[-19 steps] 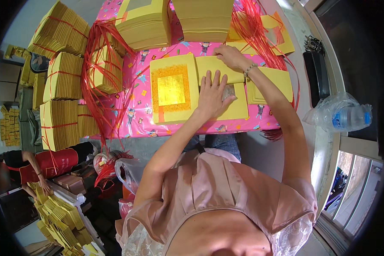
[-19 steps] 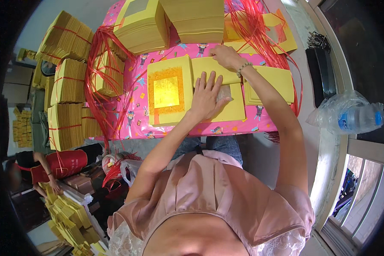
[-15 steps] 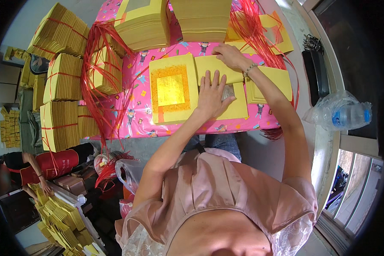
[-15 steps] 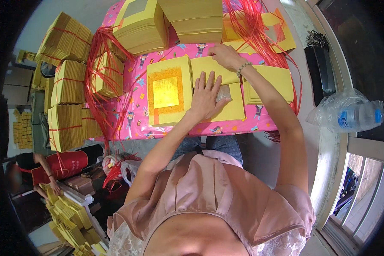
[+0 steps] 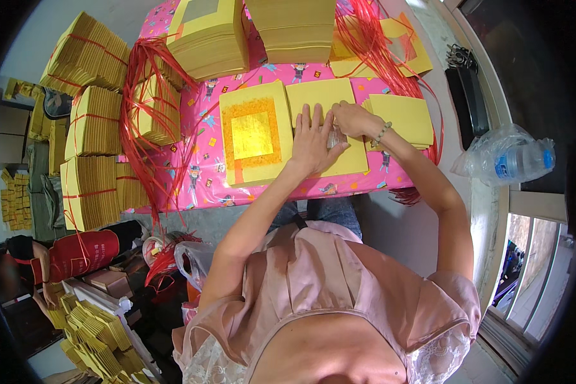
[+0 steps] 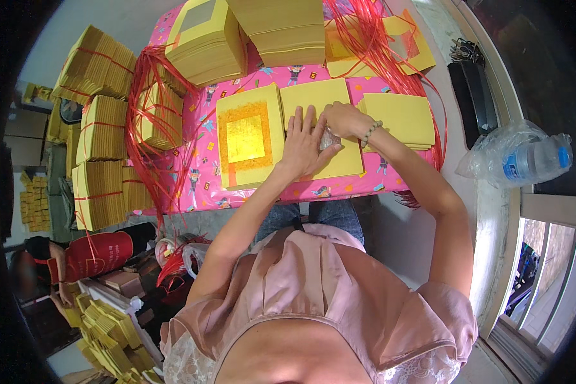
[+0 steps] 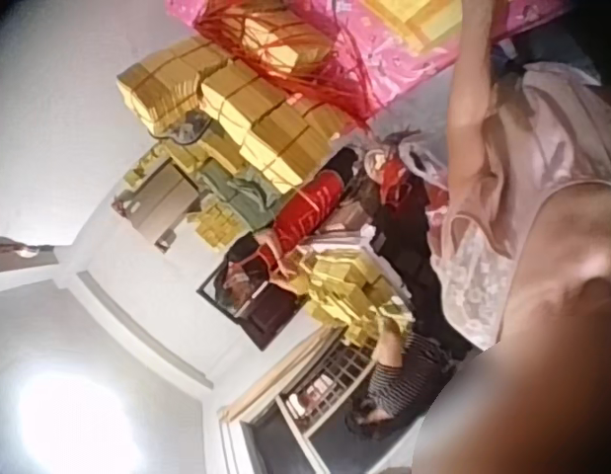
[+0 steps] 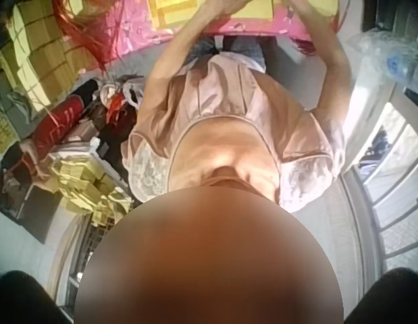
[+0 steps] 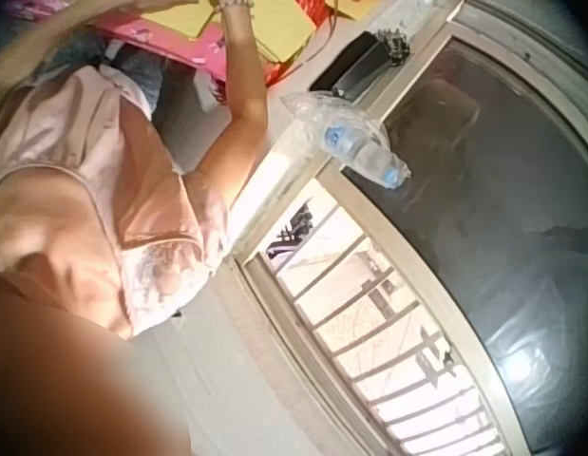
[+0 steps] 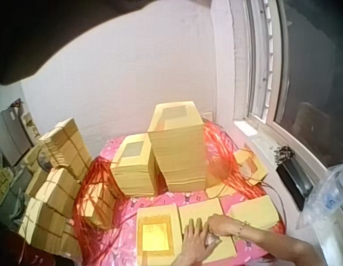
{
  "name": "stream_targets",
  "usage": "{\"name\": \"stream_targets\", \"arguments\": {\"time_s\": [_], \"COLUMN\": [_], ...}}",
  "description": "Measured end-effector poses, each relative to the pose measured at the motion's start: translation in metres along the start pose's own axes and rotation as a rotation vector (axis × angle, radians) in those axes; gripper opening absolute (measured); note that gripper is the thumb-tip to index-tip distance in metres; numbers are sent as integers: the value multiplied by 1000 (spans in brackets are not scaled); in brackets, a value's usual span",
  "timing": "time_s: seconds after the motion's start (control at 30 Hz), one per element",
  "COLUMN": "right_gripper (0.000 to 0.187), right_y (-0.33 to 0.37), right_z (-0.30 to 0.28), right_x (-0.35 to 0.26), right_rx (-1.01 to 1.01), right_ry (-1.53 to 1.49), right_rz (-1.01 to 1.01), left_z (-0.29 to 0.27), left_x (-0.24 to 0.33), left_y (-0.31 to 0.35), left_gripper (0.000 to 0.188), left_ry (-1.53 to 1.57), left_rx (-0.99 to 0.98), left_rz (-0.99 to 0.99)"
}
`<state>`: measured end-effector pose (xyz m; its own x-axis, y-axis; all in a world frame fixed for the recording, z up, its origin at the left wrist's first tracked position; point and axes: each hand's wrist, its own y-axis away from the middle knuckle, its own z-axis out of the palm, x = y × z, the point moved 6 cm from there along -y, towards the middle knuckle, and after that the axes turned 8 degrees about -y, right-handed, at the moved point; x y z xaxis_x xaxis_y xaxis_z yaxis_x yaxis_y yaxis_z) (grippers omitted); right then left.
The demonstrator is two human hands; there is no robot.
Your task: The recorder is sorting and inspecting stacks of yellow paper sheets with metallic foil squares.
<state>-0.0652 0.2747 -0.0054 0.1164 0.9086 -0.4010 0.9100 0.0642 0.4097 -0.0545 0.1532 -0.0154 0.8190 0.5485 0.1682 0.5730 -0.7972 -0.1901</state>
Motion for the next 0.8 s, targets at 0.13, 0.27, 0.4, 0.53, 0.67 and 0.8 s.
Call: {"name": "stream_targets", "arguments": {"time_s": [0.13,0.27,0.4,0.53,0.67,0.8], "right_gripper": [31,34,38,41,42,44], "right_y": [-5,-3,-3,1,5,3], "right_z": [3,3,4,4,3,4], "right_x": [6,5,6,0,-2,1], "right_rx": [0,-15,30,103,127,109], "right_ry": [-3,-59,-99,-59,-56,-79], "right_rz": [-44,-12,-2,34,47,67], "left_z": [-11,-22,-14,-13,-26,-25], "left_x": [6,8,6,6,7,2], "left_y": [0,11,24,23,20,20], "left_gripper": [84,90,89,87,84,84], "left_ry": [-83,-150,-191,-204,-176,-170], "left_rx": [70,49,87,103,-54,-67], "left_rz": [2,-57,-50,-38,-96,-109]}}
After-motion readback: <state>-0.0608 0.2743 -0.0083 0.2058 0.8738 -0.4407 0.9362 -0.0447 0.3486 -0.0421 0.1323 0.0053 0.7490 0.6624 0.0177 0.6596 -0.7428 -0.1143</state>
